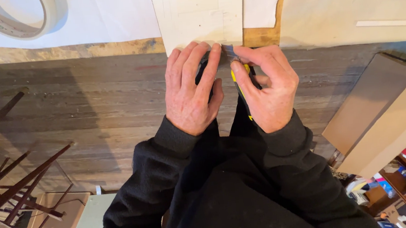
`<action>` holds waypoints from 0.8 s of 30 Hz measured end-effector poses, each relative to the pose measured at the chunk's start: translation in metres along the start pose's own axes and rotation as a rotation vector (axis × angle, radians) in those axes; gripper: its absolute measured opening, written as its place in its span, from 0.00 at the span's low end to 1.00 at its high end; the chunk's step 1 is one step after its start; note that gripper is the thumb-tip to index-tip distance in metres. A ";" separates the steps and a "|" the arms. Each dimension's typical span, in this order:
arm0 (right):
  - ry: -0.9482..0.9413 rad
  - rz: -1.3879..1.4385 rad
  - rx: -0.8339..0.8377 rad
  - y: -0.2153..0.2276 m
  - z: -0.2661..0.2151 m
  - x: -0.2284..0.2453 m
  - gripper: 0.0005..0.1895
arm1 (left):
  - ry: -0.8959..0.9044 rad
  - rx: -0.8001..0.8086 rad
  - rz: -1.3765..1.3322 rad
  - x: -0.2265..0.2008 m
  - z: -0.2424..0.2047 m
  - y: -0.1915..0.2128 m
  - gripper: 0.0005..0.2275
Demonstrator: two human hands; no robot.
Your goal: Applying adhesive tape to a frame spacer and placing it into a picture frame.
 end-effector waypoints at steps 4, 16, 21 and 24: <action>-0.009 0.017 -0.003 -0.001 -0.001 0.000 0.15 | -0.004 -0.011 0.001 0.000 0.001 -0.001 0.29; 0.122 -0.061 -0.012 -0.004 -0.004 0.003 0.14 | 0.032 0.002 -0.067 0.007 -0.007 -0.007 0.31; 0.130 -0.023 0.006 -0.004 -0.006 0.001 0.15 | 0.031 -0.022 -0.126 0.011 -0.015 -0.011 0.34; 0.003 0.054 0.008 -0.002 -0.005 0.000 0.14 | 0.020 -0.051 -0.186 0.011 -0.011 -0.011 0.33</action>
Point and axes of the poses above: each hand's wrist, its own z-axis towards the middle knuckle, its own y-axis out of the back of the hand, x = y × z, the point moved 2 cm from there along z, towards the middle knuckle, and after that the axes turned 8 degrees about -x, right-handed, at the moved point
